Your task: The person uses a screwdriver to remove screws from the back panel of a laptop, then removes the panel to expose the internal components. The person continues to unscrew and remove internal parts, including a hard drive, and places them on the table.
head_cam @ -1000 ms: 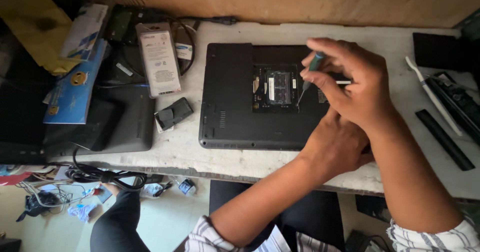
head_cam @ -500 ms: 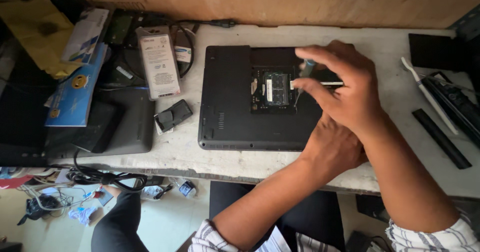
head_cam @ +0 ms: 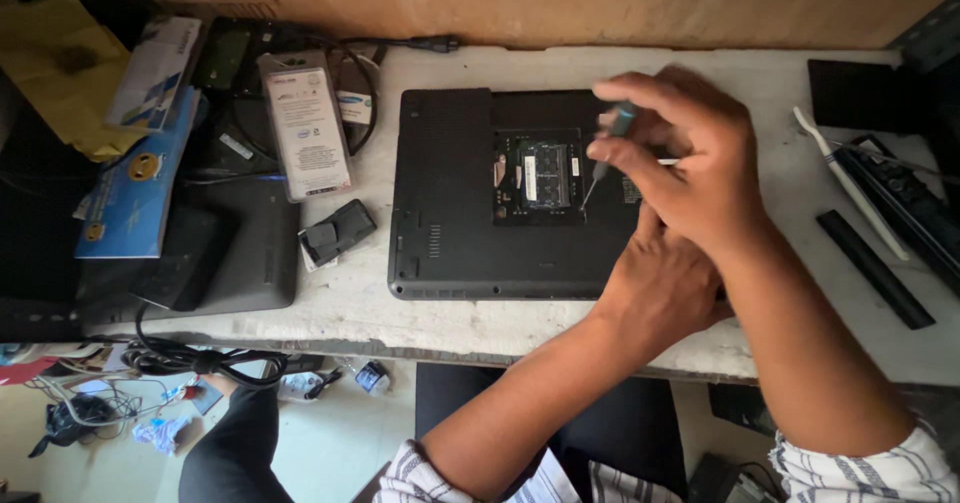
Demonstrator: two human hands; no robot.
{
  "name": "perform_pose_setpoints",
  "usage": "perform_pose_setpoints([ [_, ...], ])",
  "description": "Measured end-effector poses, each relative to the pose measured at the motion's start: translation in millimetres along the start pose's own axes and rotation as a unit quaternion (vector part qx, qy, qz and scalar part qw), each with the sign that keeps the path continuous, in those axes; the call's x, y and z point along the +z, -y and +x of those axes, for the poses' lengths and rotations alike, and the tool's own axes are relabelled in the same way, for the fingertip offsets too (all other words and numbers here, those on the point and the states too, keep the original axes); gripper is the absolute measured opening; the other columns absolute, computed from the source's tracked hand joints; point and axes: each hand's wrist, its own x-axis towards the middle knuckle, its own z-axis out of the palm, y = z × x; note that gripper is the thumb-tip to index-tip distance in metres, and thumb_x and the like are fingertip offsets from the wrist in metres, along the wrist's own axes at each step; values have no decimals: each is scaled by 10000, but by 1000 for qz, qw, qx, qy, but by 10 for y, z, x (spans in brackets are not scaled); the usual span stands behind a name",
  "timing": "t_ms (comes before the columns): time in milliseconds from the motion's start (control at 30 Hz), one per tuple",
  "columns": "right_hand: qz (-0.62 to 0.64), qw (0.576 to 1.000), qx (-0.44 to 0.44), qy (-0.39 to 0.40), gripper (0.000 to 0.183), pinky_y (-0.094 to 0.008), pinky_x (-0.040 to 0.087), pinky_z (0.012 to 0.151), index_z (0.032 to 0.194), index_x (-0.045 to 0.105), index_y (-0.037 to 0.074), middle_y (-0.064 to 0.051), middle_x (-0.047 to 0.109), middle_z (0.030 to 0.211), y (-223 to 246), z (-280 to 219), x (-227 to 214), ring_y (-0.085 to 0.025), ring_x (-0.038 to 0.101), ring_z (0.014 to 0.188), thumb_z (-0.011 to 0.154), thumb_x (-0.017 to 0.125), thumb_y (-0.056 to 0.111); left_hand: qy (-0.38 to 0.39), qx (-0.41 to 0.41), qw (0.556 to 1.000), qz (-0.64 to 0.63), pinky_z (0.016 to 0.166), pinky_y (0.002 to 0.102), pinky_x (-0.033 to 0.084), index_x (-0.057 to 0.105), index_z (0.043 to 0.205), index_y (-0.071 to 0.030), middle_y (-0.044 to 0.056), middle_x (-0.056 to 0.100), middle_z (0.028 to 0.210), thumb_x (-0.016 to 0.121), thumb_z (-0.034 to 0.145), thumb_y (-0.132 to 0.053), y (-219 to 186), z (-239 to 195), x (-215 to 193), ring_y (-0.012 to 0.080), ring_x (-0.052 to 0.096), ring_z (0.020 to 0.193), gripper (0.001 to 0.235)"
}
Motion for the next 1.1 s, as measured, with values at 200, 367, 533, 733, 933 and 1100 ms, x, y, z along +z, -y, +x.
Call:
perform_pose_setpoints([
  [200, -61, 998, -15, 6, 434, -305, 589, 1004, 1458, 564, 38, -80, 685, 1207, 3, -56, 57, -170, 690, 1102, 1033, 650, 15, 4, 7, 1000, 17, 1137, 567, 346, 563, 1426, -93, 129, 566, 1448, 508, 952, -542, -2, -2, 75, 337, 452, 1417, 655],
  [367, 83, 997, 2, -7, 393, -285, 595, 1090, 1452, 512, 56, -44, 584, 1367, 77, 2, 119, -142, 637, 1286, 1061, 552, 51, -23, 1, 1000, -11, 1143, 582, 354, 488, 1467, -89, 153, 547, 1458, 509, 927, -515, -13, 9, 90, 362, 455, 1423, 689],
  [533, -76, 996, 46, -31, 372, -295, 597, 860, 1378, 620, 31, -115, 653, 1062, 123, 43, 95, -169, 687, 967, 1015, 685, -10, 15, 2, 1000, -1, 1135, 624, 337, 495, 1448, -115, 129, 539, 1468, 500, 941, -504, -16, 20, 91, 390, 435, 1427, 639],
  [733, -62, 997, -32, -25, 437, -277, 628, 960, 1419, 570, 21, -89, 690, 1174, 156, 22, 108, -131, 707, 1057, 1006, 683, -64, -55, 1, 998, -29, 1125, 597, 372, 584, 1368, -80, 144, 591, 1384, 540, 903, -473, -16, -17, 174, 367, 488, 1388, 610],
  [933, -99, 992, -67, -31, 422, -244, 649, 860, 1414, 602, 19, -106, 684, 1165, 161, -29, 121, -131, 698, 989, 1022, 715, -89, -61, -10, 995, -82, 1024, 477, 477, 622, 1329, -56, 155, 653, 1313, 574, 930, -393, -22, -38, 262, 330, 599, 1285, 525],
  [1100, -83, 993, -77, -42, 434, -238, 663, 883, 1444, 577, 21, -108, 677, 1205, 135, -40, 126, -139, 697, 1042, 1047, 715, -85, -101, -15, 992, -69, 1036, 472, 486, 647, 1287, -52, 154, 672, 1271, 582, 904, -382, -29, -28, 277, 322, 618, 1263, 510],
])
